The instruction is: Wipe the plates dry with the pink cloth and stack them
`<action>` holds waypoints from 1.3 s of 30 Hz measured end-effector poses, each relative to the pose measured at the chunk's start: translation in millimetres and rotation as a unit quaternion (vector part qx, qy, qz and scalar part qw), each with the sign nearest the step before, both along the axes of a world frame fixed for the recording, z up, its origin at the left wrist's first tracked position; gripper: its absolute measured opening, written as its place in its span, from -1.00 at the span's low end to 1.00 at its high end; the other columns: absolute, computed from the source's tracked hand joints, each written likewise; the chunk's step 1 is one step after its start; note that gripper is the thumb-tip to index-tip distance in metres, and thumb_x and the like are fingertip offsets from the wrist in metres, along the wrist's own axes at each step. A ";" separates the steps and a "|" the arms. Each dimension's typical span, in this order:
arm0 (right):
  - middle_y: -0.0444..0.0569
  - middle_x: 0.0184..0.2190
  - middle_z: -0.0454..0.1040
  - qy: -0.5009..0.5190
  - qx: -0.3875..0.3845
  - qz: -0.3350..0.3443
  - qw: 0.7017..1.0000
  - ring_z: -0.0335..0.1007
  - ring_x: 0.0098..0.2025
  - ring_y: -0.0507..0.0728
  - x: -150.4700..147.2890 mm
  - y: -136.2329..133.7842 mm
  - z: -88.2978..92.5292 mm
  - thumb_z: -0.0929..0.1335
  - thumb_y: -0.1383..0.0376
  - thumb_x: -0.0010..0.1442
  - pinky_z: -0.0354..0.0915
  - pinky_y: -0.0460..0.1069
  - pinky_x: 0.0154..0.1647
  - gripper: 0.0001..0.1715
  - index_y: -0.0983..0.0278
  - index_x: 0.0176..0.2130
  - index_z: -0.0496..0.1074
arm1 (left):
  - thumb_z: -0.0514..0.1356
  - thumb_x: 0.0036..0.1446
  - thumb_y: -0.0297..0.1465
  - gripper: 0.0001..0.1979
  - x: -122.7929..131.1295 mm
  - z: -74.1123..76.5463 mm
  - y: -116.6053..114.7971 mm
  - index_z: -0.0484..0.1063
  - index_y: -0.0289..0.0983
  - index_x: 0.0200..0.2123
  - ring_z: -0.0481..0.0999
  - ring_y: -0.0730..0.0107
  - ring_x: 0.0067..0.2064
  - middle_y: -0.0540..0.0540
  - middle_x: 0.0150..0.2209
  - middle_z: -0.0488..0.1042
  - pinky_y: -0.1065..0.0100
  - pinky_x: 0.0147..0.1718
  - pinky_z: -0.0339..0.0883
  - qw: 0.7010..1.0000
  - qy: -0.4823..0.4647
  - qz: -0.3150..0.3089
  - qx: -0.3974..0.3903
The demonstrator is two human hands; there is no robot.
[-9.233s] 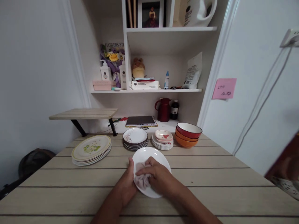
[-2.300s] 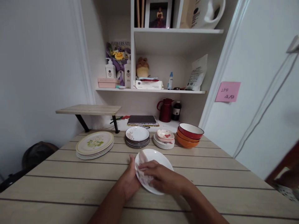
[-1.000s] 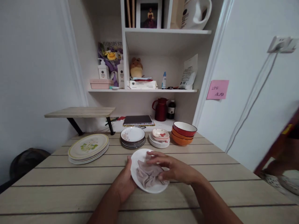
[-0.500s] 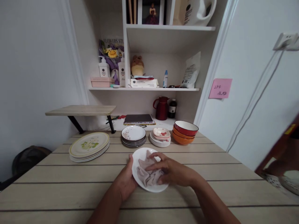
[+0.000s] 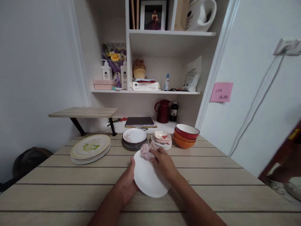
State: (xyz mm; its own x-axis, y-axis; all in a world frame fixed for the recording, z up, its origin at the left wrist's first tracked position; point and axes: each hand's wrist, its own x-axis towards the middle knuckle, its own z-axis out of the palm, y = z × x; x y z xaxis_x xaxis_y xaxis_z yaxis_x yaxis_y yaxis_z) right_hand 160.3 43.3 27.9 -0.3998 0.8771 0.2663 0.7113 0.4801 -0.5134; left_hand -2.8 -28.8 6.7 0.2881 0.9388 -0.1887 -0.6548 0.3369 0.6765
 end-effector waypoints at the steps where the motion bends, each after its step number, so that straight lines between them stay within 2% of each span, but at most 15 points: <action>1: 0.15 -0.01 0.32 0.006 0.013 0.028 1.000 0.29 0.01 0.23 -6.6 -3.5 1.6 0.30 0.33 0.17 0.21 0.06 0.06 -0.47 0.26 0.14 0.37 | 0.01 0.18 0.00 -0.33 0.5 0.7 -0.7 0.24 -0.33 0.20 0.42 0.12 0.11 -0.28 0.03 0.49 0.16 0.14 0.15 1.000 0.002 0.000 -0.001; 5: 0.05 -0.04 0.35 0.029 0.012 0.200 0.979 0.28 0.02 0.18 -16.3 -22.7 11.5 0.34 0.35 0.13 0.19 0.02 0.07 -0.52 0.14 0.07 0.44 | -0.03 0.16 0.06 -0.30 0.3 2.1 -2.6 0.24 -0.28 0.20 0.49 0.10 0.03 -0.26 -0.03 0.53 0.12 0.09 0.20 1.000 -0.020 0.004 0.002; 9: -0.11 -0.14 0.41 0.002 -0.103 0.364 0.926 0.34 -0.10 0.09 5.6 -34.8 19.8 0.43 0.30 0.04 0.24 -0.08 -0.06 -0.58 0.06 -0.06 0.53 | -0.05 0.09 0.16 -0.18 -3.3 1.2 -2.4 0.28 -0.36 0.17 0.49 0.02 0.03 -0.32 -0.05 0.54 0.09 0.08 0.22 0.999 -0.021 -0.038 -0.023; 11: -0.16 -0.17 0.43 -0.024 -0.165 0.402 0.901 0.36 -0.13 0.07 23.9 -34.7 23.1 0.43 0.30 0.03 0.25 -0.11 -0.11 -0.59 0.02 -0.08 0.54 | -0.06 0.10 0.15 -0.18 -4.9 -0.8 -0.7 0.29 -0.38 0.17 0.46 0.02 0.06 -0.33 -0.02 0.52 0.10 0.11 0.19 0.998 -0.011 -0.048 -0.025; 13: -0.17 -0.19 0.47 -0.045 -0.195 0.370 0.907 0.38 -0.14 0.08 42.3 -30.5 25.9 0.44 0.35 -0.02 0.26 -0.10 -0.12 -0.58 0.02 -0.12 0.56 | -0.07 0.15 0.10 -0.23 -5.8 -3.8 2.1 0.27 -0.37 0.18 0.43 0.05 0.10 -0.32 0.02 0.49 0.11 0.15 0.14 0.999 -0.004 -0.033 -0.006; 16: -0.15 -0.21 0.51 -0.071 -0.167 0.207 0.961 0.39 -0.18 0.13 61.7 -18.7 26.3 0.46 0.38 -0.12 0.26 -0.05 -0.16 -0.58 0.05 -0.20 0.58 | -0.07 0.20 0.03 -0.29 -6.1 -8.0 5.7 0.23 -0.36 0.21 0.37 0.08 0.16 -0.29 0.07 0.46 0.10 0.19 0.07 1.000 0.003 -0.023 0.002; 18: -0.11 -0.25 0.52 -0.077 -0.133 0.106 0.982 0.40 -0.22 0.14 64.9 -9.6 22.4 0.44 0.34 -0.10 0.26 -0.03 -0.21 -0.62 0.08 -0.21 0.58 | -0.05 0.20 0.02 -0.30 -5.8 -8.7 6.3 0.19 -0.34 0.23 0.35 0.08 0.18 -0.28 0.09 0.44 0.07 0.20 0.05 1.000 0.004 -0.025 -0.003; 22: -0.02 -0.17 0.47 -0.056 -0.041 -0.038 0.997 0.40 -0.23 0.14 45.0 1.9 9.5 0.37 0.27 0.03 0.25 -0.03 -0.23 -0.63 0.12 -0.12 0.54 | 0.00 0.19 0.01 -0.29 -4.2 -3.9 3.6 0.16 -0.35 0.25 0.36 0.07 0.17 -0.30 0.09 0.43 0.07 0.19 0.06 1.000 0.009 -0.013 -0.010; 24: 0.05 -0.09 0.42 -0.050 -0.015 -0.067 0.996 0.38 -0.17 0.16 25.9 2.2 4.8 0.32 0.25 0.11 0.25 -0.01 -0.18 -0.60 0.15 -0.04 0.50 | 0.01 0.19 -0.01 -0.30 -3.3 -1.1 1.8 0.16 -0.37 0.25 0.38 0.08 0.15 -0.31 0.08 0.44 0.10 0.19 0.07 1.000 0.010 -0.007 -0.011; 26: 0.09 -0.03 0.37 -0.046 -0.001 -0.062 0.997 0.35 -0.08 0.19 6.0 -0.8 3.1 0.29 0.25 0.15 0.24 0.01 -0.10 -0.53 0.16 0.06 0.43 | 0.02 0.20 -0.03 -0.31 -2.3 0.4 0.8 0.15 -0.38 0.24 0.40 0.11 0.13 -0.31 0.06 0.46 0.14 0.18 0.09 1.000 0.001 -0.007 -0.008; 28: 0.11 0.00 0.33 -0.040 0.026 -0.022 0.999 0.28 0.02 0.22 -10.3 -6.3 3.9 0.30 0.27 0.14 0.20 0.04 0.01 -0.46 0.18 0.13 0.37 | 0.03 0.20 -0.04 -0.30 -1.3 0.3 0.5 0.15 -0.40 0.24 0.42 0.12 0.11 -0.32 0.04 0.48 0.16 0.17 0.11 1.000 -0.012 -0.012 -0.003; 31: 0.10 -0.01 0.33 -0.015 0.047 0.100 0.994 0.21 0.08 0.24 -21.1 -17.3 7.3 0.34 0.32 0.09 0.15 0.07 0.10 -0.42 0.17 0.13 0.38 | 0.02 0.19 -0.02 -0.30 -0.8 -1.2 0.1 0.16 -0.38 0.24 0.45 0.12 0.08 -0.31 0.00 0.51 0.17 0.15 0.14 0.999 -0.036 -0.011 0.011; 33: 0.04 -0.04 0.35 0.007 0.007 0.205 0.979 0.24 0.05 0.19 -17.7 -24.9 10.4 0.38 0.34 0.05 0.17 0.03 0.09 -0.45 0.13 0.07 0.43 | -0.01 0.18 0.02 -0.29 -1.2 -1.5 -1.1 0.17 -0.34 0.24 0.47 0.10 0.06 -0.30 -0.01 0.52 0.14 0.13 0.16 0.998 -0.056 -0.010 0.021; 36: -0.07 -0.07 0.38 0.013 -0.093 0.335 0.937 0.32 -0.02 0.12 1.0 -32.8 15.9 0.44 0.31 -0.01 0.23 -0.04 0.02 -0.50 0.08 -0.02 0.50 | -0.04 0.12 0.11 -0.20 -2.3 0.7 -3.6 0.22 -0.37 0.21 0.48 0.03 0.05 -0.33 -0.02 0.52 0.09 0.10 0.21 0.998 -0.053 -0.039 -0.001; 39: -0.13 -0.12 0.43 -0.015 -0.164 0.372 0.914 0.37 -0.09 0.09 29.1 -32.1 21.8 0.44 0.31 -0.02 0.26 -0.08 -0.07 -0.54 0.05 -0.06 0.52 | -0.03 0.12 0.12 -0.19 -2.5 4.3 -4.3 0.25 -0.40 0.19 0.46 0.02 0.07 -0.33 -0.03 0.52 0.09 0.11 0.20 0.998 -0.014 -0.054 -0.029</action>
State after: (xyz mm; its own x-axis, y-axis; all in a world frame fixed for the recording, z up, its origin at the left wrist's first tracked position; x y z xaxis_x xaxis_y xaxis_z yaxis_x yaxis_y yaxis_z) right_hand 189.4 11.2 49.7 -0.9202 0.3910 0.0172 0.2674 0.6602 -0.7019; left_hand -5.3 -33.1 11.0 0.3939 0.8896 -0.2313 -0.6312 0.4447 0.6354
